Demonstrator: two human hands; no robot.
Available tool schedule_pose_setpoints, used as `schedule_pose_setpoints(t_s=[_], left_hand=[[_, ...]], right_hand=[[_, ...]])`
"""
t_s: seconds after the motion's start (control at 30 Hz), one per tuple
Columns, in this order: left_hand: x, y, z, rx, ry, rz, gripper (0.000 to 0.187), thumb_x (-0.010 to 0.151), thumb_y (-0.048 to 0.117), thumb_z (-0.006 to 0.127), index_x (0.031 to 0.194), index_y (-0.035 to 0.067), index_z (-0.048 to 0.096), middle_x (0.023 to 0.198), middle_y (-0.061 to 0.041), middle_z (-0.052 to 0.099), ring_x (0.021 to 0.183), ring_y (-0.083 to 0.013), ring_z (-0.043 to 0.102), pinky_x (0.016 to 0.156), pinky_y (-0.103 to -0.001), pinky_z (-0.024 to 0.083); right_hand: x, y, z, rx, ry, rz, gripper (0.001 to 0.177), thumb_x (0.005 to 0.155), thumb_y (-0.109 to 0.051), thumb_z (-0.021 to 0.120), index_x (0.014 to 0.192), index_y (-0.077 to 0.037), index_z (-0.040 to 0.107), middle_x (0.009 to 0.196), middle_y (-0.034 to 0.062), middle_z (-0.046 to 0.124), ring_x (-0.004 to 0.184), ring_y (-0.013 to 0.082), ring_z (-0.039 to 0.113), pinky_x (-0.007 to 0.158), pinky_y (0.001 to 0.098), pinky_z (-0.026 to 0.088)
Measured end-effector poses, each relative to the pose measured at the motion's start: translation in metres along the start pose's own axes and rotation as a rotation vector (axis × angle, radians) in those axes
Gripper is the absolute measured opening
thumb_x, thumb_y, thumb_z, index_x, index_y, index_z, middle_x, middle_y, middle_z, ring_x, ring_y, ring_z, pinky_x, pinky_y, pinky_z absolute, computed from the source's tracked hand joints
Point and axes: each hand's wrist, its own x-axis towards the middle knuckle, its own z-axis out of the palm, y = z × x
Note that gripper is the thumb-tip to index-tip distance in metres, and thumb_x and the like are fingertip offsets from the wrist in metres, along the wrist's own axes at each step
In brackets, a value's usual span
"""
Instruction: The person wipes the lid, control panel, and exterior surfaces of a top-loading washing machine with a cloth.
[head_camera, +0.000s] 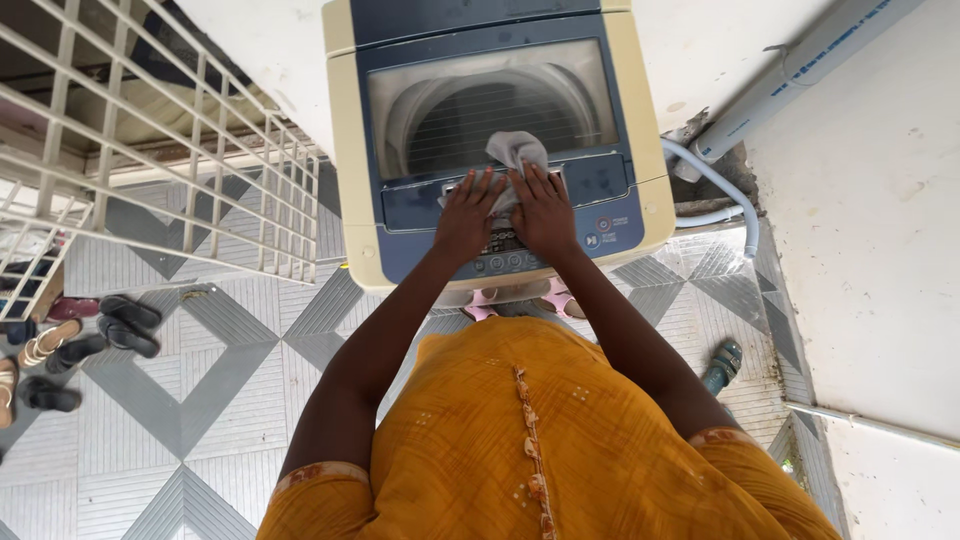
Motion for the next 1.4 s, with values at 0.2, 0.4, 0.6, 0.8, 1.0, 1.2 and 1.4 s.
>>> schedule_pose_setpoints(t_s=[0.2,0.4,0.6,0.8,1.0,1.2,1.4], left_hand=[[0.073,0.093,0.041,-0.017,-0.058,0.178,0.074,0.095,0.021,0.065,0.161,0.025,0.034,0.168,-0.012,0.028,0.156,-0.0375,0.026,0.126,-0.055,0.021],[0.068,0.136,0.056,-0.05,-0.064,0.24,0.068,0.099,0.011,0.057,0.163,0.025,0.036,0.17,-0.002,0.03,0.159,-0.0257,0.025,0.132,-0.05,0.016],[0.079,0.106,0.034,-0.026,-0.136,0.065,0.076,0.094,0.004,0.054,0.163,0.026,0.032,0.172,0.004,0.027,0.16,-0.0164,0.021,0.132,-0.045,0.013],[0.064,0.025,-0.006,0.088,-0.102,-0.106,0.085,0.09,-0.003,0.054,0.164,0.028,0.026,0.17,0.002,0.029,0.156,-0.0182,0.025,0.131,-0.046,0.015],[-0.044,-0.034,-0.049,0.123,0.056,-0.355,0.077,0.09,-0.005,0.053,0.159,0.028,0.042,0.166,0.0,0.04,0.153,-0.0218,0.035,0.128,-0.046,0.026],[-0.106,-0.07,-0.06,0.071,0.217,-0.482,0.07,0.091,-0.004,0.052,0.155,0.022,0.047,0.161,-0.005,0.046,0.15,-0.028,0.041,0.123,-0.049,0.028],[-0.079,-0.111,-0.048,0.001,0.316,-0.554,0.066,0.093,-0.002,0.052,0.156,0.018,0.047,0.163,-0.011,0.044,0.153,-0.0328,0.038,0.126,-0.05,0.029]], right_hand=[[-0.06,0.086,-0.057,-0.075,0.059,0.269,0.06,0.091,-0.017,0.057,0.15,-0.009,0.055,0.15,0.022,0.057,0.144,0.0352,0.051,0.122,0.0541,0.03],[-0.097,0.105,-0.084,-0.045,-0.068,0.347,0.051,0.102,-0.017,0.053,0.151,-0.003,0.053,0.149,0.0257,0.056,0.144,0.0392,0.051,0.127,0.0542,0.031],[-0.025,0.099,-0.054,-0.013,-0.104,0.259,0.061,0.107,-0.018,0.049,0.162,0.005,0.033,0.163,0.0373,0.031,0.155,0.0496,0.03,0.126,0.0577,0.025],[0.047,0.064,-0.004,0.09,-0.177,0.059,0.066,0.107,-0.022,0.047,0.164,0.004,0.025,0.165,0.0344,0.029,0.156,0.0481,0.027,0.127,0.0577,0.021],[0.074,-0.035,0.045,0.21,-0.272,-0.131,0.07,0.105,-0.033,0.05,0.161,0.003,0.026,0.162,0.0332,0.03,0.153,0.0441,0.03,0.125,0.055,0.022],[0.101,-0.095,0.079,0.242,-0.378,-0.343,0.072,0.105,-0.042,0.049,0.163,-0.006,0.028,0.167,0.0273,0.028,0.154,0.0383,0.031,0.126,0.0481,0.022],[0.142,-0.098,0.118,0.195,-0.355,-0.36,0.072,0.106,-0.044,0.049,0.164,-0.008,0.024,0.17,0.0206,0.022,0.156,0.0348,0.025,0.126,0.0454,0.021]])
